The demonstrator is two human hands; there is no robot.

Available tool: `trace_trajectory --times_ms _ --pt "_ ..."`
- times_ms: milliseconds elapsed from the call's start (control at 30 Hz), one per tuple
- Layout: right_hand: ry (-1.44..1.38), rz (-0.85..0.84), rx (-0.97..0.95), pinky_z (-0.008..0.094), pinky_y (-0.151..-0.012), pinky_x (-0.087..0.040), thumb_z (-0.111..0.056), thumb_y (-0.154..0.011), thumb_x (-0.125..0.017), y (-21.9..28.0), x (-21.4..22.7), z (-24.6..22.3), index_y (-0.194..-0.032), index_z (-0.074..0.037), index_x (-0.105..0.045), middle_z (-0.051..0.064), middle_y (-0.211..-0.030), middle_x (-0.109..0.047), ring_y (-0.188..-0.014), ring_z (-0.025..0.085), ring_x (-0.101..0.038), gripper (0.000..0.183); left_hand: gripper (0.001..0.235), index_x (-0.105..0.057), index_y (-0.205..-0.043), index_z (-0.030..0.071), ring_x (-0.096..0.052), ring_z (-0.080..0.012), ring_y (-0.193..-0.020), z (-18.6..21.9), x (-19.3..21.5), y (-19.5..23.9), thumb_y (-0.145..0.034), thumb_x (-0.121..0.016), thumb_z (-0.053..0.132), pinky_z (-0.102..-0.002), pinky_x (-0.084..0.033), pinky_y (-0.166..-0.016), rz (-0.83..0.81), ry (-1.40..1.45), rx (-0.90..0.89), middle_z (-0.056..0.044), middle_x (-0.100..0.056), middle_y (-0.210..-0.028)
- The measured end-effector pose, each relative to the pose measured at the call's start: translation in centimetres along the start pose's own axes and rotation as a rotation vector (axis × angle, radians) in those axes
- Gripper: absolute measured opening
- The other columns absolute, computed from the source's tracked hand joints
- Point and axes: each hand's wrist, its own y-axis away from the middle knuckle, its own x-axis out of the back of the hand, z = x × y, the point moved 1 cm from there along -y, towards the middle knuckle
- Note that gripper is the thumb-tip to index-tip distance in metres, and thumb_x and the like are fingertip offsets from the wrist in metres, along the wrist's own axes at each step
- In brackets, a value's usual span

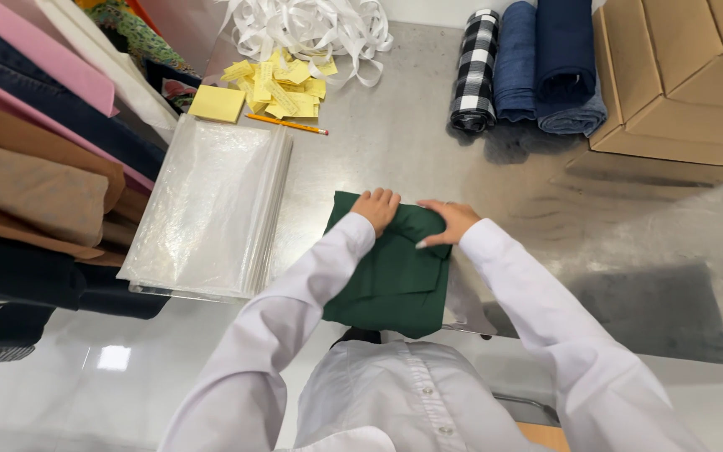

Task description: The person removes several garments from a clothing rack, including a checkered shirt, a navy blue shirt, a green t-shirt, and a black t-shirt. Each item is laid flat on a metal table, folded neatly by hand, and placed in a stack with other folded clothes.

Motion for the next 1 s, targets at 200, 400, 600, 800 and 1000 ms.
trace_trajectory --times_ms 200,400,600,800,1000 --pt "0.532 0.283 0.179 0.045 -0.096 -0.054 -0.024 -0.08 -0.074 -2.3 -7.0 3.2 -0.147 -0.018 -0.043 0.009 -0.132 -0.061 -0.115 0.034 -0.065 0.074 0.071 -0.041 -0.126 0.015 -0.052 -0.0299 -0.114 1.3 5.9 3.3 -0.072 -0.079 0.04 -0.049 -0.041 -0.096 -0.083 0.103 0.06 -0.008 -0.047 -0.122" --pt "0.709 0.832 0.418 0.038 -0.094 -0.052 -0.009 -0.093 -0.058 0.7 -9.0 1.0 -0.138 -0.014 -0.056 0.012 -0.148 -0.054 -0.125 0.031 -0.059 0.046 0.092 -0.039 -0.137 0.022 -0.05 -0.0281 -0.117 -0.2 7.3 1.5 -0.068 -0.083 0.063 -0.049 -0.04 -0.098 -0.207 0.173 0.107 -0.004 -0.046 -0.122" --pt "0.016 0.387 0.336 0.053 -0.105 -0.045 -0.037 -0.086 -0.071 2.6 -4.8 -0.2 -0.129 -0.01 -0.065 0.017 -0.146 -0.056 -0.13 0.043 -0.055 0.051 0.085 -0.048 -0.126 0.015 -0.053 -0.0309 -0.118 -0.8 -0.2 -1.2 -0.062 -0.09 0.052 -0.05 -0.047 -0.095 -0.24 0.154 0.091 -0.008 -0.05 -0.12" --pt "-0.021 0.16 0.098 0.052 -0.103 -0.047 -0.03 -0.075 -0.081 -0.8 -1.3 1.7 -0.141 -0.026 -0.045 0.01 -0.135 -0.064 -0.123 0.037 -0.062 0.076 0.074 -0.038 -0.119 0.013 -0.048 -0.0295 -0.113 -0.2 2.4 -0.4 -0.071 -0.09 0.033 -0.044 -0.043 -0.09 0.021 -0.039 -0.017 -0.008 -0.042 -0.116" --pt "0.518 0.467 0.264 0.043 -0.085 -0.05 -0.029 -0.069 -0.083 -3.0 -5.6 1.9 -0.127 -0.018 -0.052 0.004 -0.109 -0.051 -0.101 0.032 -0.057 0.067 0.079 -0.038 -0.119 0.016 -0.043 -0.0264 -0.112 -1.0 8.0 3.2 -0.065 -0.087 0.045 -0.04 -0.037 -0.094 -0.055 0.068 -0.046 -0.005 -0.037 -0.117"
